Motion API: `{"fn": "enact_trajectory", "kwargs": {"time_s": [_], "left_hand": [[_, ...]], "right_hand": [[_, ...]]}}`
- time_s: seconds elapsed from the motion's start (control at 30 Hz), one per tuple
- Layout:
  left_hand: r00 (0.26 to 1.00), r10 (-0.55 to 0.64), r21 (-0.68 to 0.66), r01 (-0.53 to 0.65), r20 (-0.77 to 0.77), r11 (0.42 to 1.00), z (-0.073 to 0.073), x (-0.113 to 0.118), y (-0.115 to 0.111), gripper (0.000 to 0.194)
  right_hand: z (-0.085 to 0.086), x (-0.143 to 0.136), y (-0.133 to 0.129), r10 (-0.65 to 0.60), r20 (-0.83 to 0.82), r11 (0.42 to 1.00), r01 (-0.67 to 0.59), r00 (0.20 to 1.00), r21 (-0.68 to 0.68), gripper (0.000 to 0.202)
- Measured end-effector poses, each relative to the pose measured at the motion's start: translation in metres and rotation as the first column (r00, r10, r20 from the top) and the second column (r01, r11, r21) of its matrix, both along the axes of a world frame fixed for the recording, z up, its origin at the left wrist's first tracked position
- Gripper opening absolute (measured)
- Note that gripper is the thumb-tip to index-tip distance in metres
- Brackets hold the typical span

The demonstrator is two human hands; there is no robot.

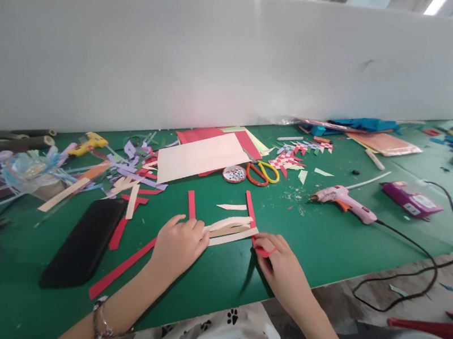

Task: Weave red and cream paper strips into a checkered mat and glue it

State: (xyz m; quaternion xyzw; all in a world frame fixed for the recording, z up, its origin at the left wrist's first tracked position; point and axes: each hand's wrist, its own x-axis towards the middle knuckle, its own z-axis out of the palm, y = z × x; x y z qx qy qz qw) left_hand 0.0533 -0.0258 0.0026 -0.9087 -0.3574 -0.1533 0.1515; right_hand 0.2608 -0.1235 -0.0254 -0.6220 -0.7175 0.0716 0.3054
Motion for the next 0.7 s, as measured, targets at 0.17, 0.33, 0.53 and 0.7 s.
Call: {"fn": "enact_trajectory", "kwargs": {"time_s": [0.17,0.33,0.53,0.7], "left_hand": [[0.996,0.061,-0.103,-0.068,-0.065,0.992,0.007,0.008,-0.006,0.02],[0.971,0.186,-0.224,-0.217,-0.152,0.95,0.017,0.022,-0.012,0.031],[0.944,0.281,-0.241,-0.317,-0.171,0.917,0.015,0.036,-0.016,0.023],[0.942,0.289,-0.233,-0.324,-0.169,0.917,0.013,0.038,-0.017,0.009]], "right_hand": [[-0.004,0.001,0.001,0.017,0.026,0.999,-0.018,1.0,0.033,0.016],[-0.005,0.0,0.001,0.004,0.044,1.0,-0.005,0.999,0.028,0.018],[-0.007,0.002,0.001,0.024,0.03,1.0,-0.024,0.999,0.001,0.016],[-0.007,0.002,0.002,0.008,0.024,1.0,-0.008,1.0,0.011,0.018]]}}
